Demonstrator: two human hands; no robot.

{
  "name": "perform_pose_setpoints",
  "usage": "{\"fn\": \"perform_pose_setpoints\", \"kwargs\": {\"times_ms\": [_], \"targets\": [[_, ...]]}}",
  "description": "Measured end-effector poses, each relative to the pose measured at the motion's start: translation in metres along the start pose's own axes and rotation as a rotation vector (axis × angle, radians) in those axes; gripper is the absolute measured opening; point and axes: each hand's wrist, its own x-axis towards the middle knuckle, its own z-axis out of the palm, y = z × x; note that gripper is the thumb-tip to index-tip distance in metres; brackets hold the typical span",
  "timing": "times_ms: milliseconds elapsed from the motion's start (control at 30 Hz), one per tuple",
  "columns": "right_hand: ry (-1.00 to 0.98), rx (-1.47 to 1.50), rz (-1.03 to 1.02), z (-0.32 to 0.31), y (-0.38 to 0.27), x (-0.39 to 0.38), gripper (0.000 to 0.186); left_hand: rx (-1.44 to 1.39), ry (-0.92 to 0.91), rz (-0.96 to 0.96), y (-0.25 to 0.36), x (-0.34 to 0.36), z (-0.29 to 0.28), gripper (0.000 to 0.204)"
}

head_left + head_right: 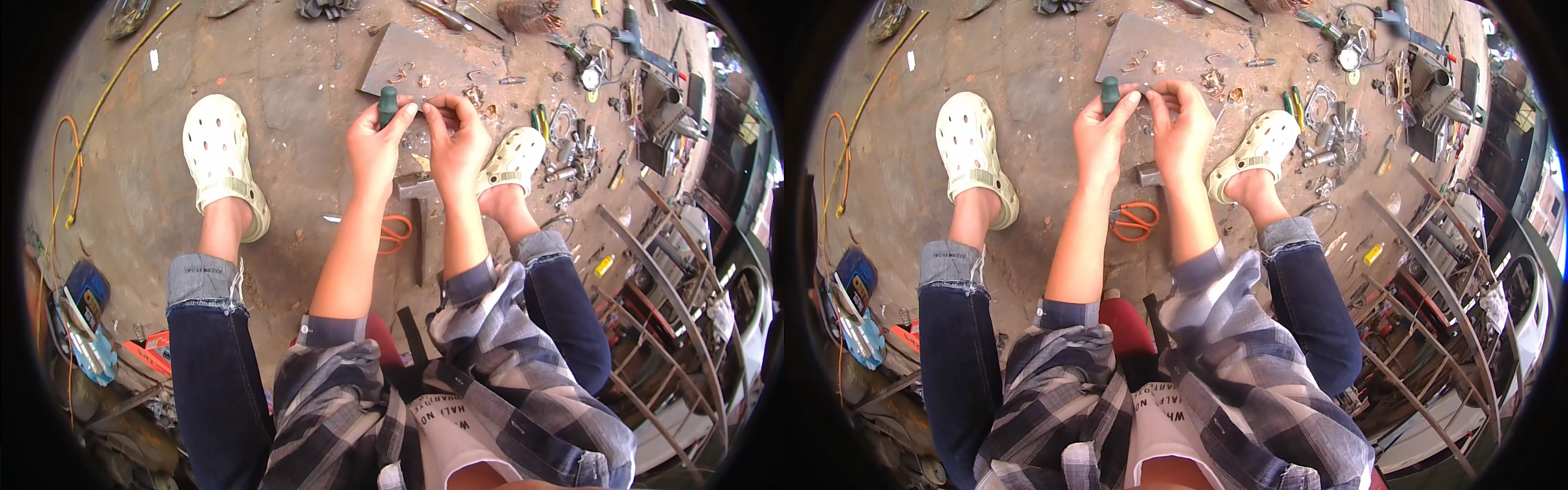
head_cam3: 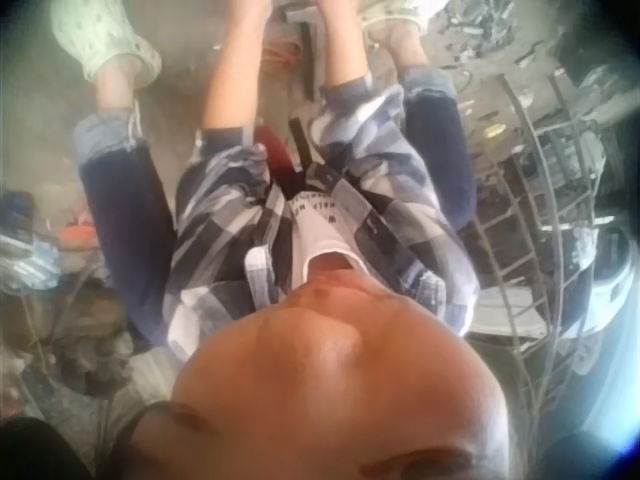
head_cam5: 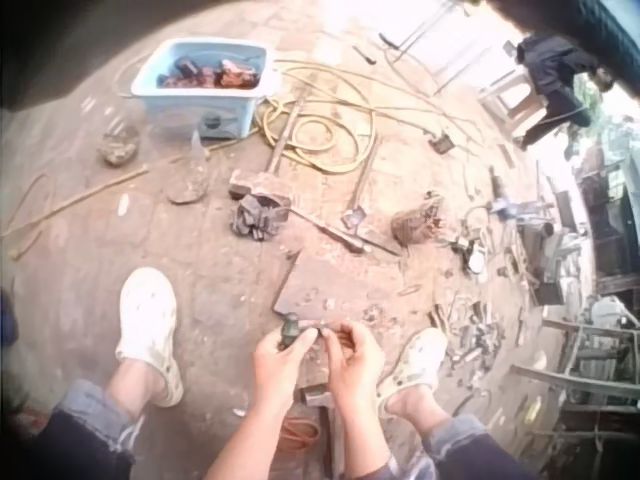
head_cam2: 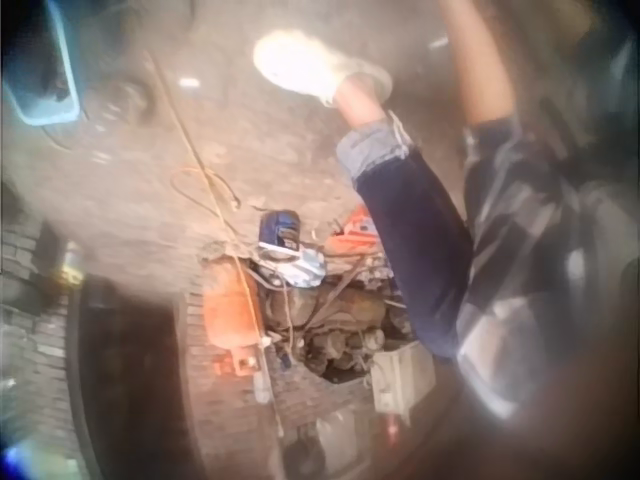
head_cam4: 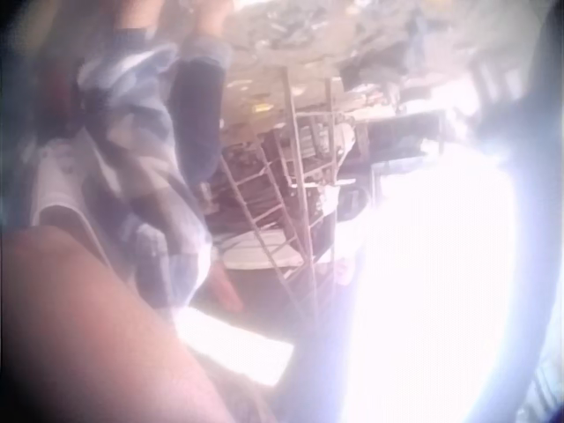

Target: The person sits on the floor and uses a screwdriver and shears to manipulate small metal components. They repeatedly cut, bend, and adjust the parts, occasionally placing them on a metal plate.

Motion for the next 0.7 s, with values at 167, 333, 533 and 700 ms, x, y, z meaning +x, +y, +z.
{"fn": "perform_pose_setpoints", "kwargs": {"times_ms": [167,333,533,700], "targets": [[-0.048,0.03,-0.127,-0.034,-0.053,0.002,0.013,-0.198,-0.198,-0.042,0.039,-0.024,0.013,0.016],[-0.077,0.161,-0.185,-0.055,-0.09,-0.002,0.019,-0.255,-0.296,-0.028,0.068,-0.04,0.014,0.011],[-0.118,0.13,-0.339,-0.061,-0.087,-0.002,0.024,-0.303,-0.356,-0.035,0.083,-0.05,0.012,0.011],[-0.153,0.18,-0.304,-0.059,-0.092,-0.001,0.021,-0.26,-0.33,-0.023,0.088,-0.051,0.01,0.01]]}}
